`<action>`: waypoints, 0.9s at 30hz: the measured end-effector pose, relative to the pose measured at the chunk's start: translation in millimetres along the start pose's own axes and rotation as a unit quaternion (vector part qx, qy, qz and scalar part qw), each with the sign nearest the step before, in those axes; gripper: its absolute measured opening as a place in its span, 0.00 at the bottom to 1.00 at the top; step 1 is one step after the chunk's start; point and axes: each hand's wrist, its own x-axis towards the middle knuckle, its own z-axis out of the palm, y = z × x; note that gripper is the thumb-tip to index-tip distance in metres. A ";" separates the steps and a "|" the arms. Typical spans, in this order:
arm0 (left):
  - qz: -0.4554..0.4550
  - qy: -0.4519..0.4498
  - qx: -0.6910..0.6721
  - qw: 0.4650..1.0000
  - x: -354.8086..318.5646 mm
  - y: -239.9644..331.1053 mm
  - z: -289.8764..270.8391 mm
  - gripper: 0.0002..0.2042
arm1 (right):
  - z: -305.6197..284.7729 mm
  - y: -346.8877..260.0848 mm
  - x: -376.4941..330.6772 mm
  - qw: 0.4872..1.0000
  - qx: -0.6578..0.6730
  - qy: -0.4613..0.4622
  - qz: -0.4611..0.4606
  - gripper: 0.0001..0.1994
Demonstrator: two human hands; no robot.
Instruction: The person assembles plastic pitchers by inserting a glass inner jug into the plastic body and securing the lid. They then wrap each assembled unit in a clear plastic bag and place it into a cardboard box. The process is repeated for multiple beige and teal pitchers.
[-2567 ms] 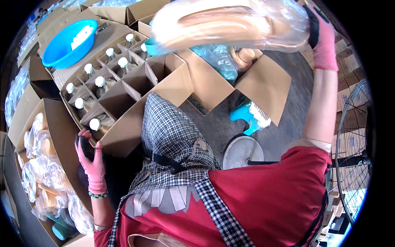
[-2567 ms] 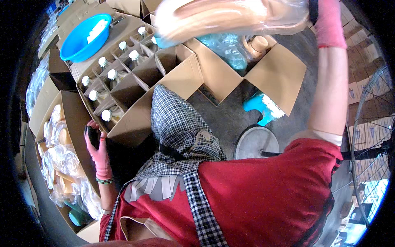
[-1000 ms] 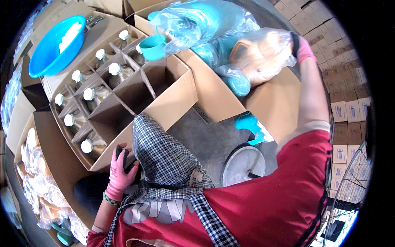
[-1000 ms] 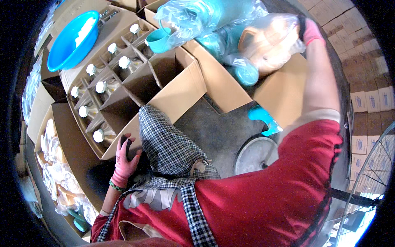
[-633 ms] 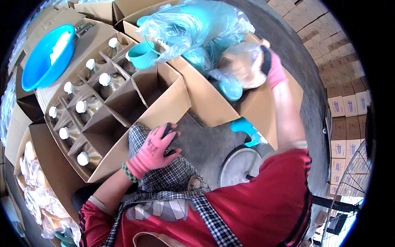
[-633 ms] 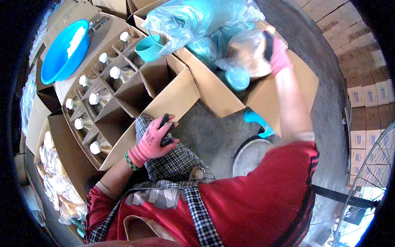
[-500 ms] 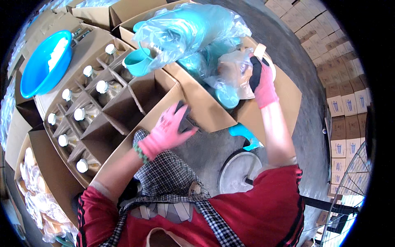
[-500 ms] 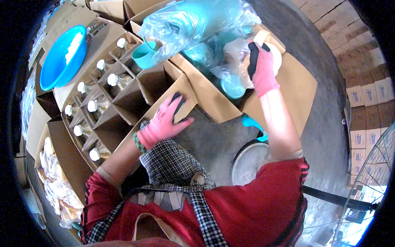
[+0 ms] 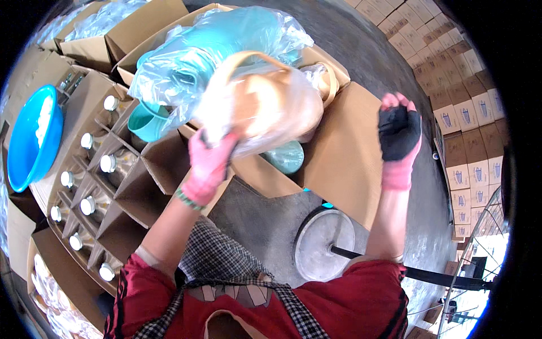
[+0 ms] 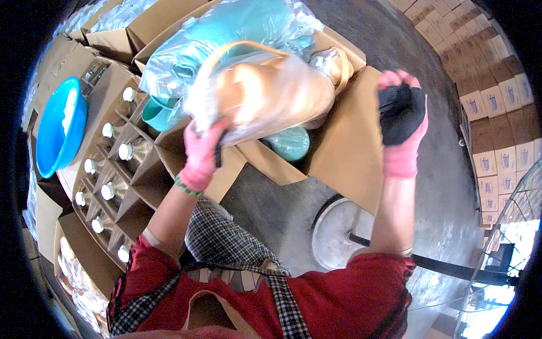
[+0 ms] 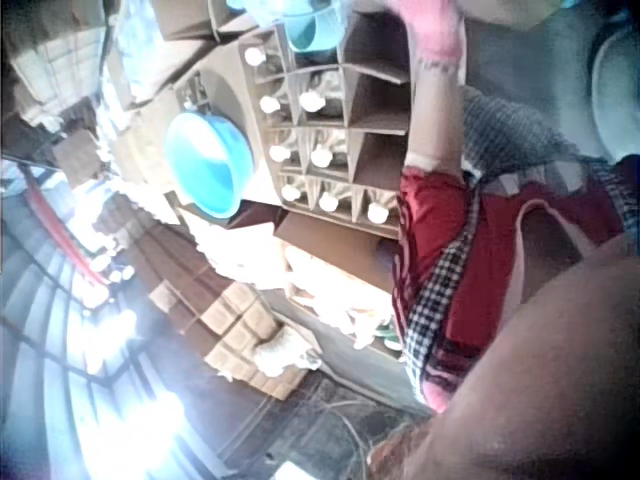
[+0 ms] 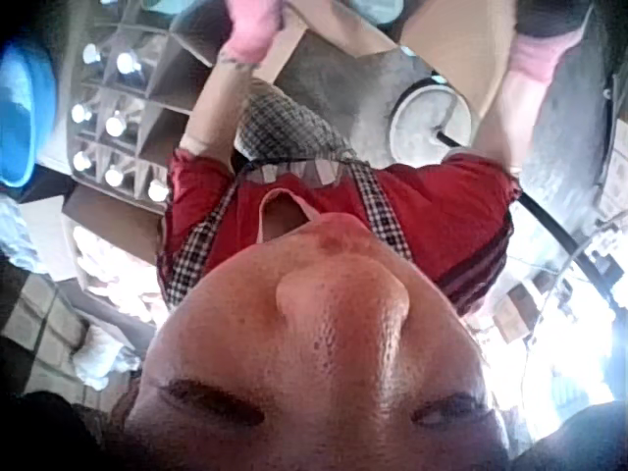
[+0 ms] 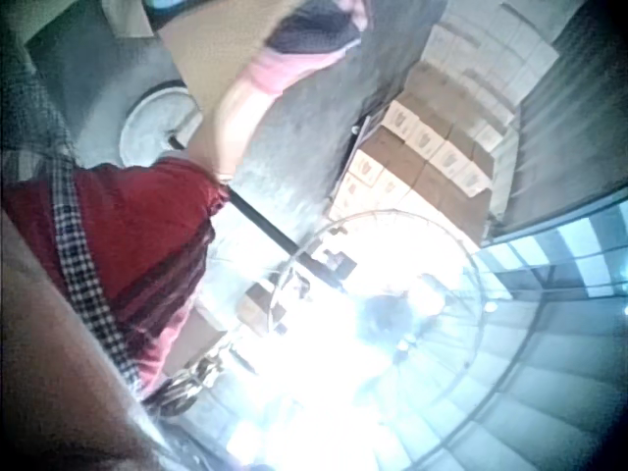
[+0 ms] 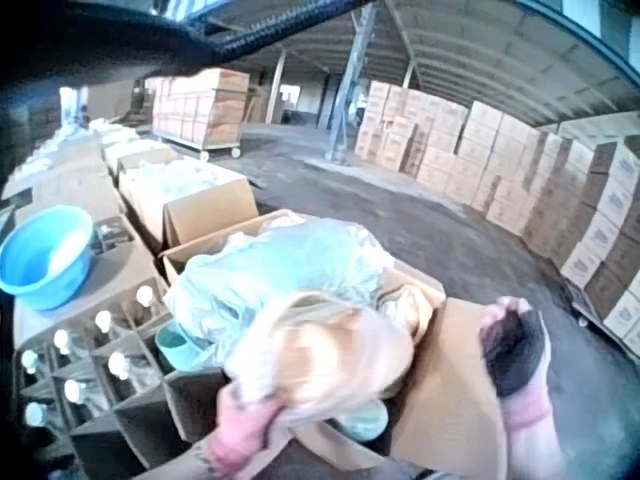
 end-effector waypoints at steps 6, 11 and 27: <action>0.066 -0.011 -0.022 0.997 -18.3 -3.5 -31.6 0.14 | -162.8 91.0 104.7 0.685 -0.722 0.089 0.042 0.23; 0.064 0.054 -0.018 0.996 -20.7 -9.9 -49.1 0.21 | -154.7 173.1 143.6 0.625 -0.777 0.063 0.047 0.34; 0.069 0.067 0.024 0.995 -8.9 48.7 -73.6 0.20 | -199.6 212.3 184.2 0.738 -0.630 0.230 0.070 0.20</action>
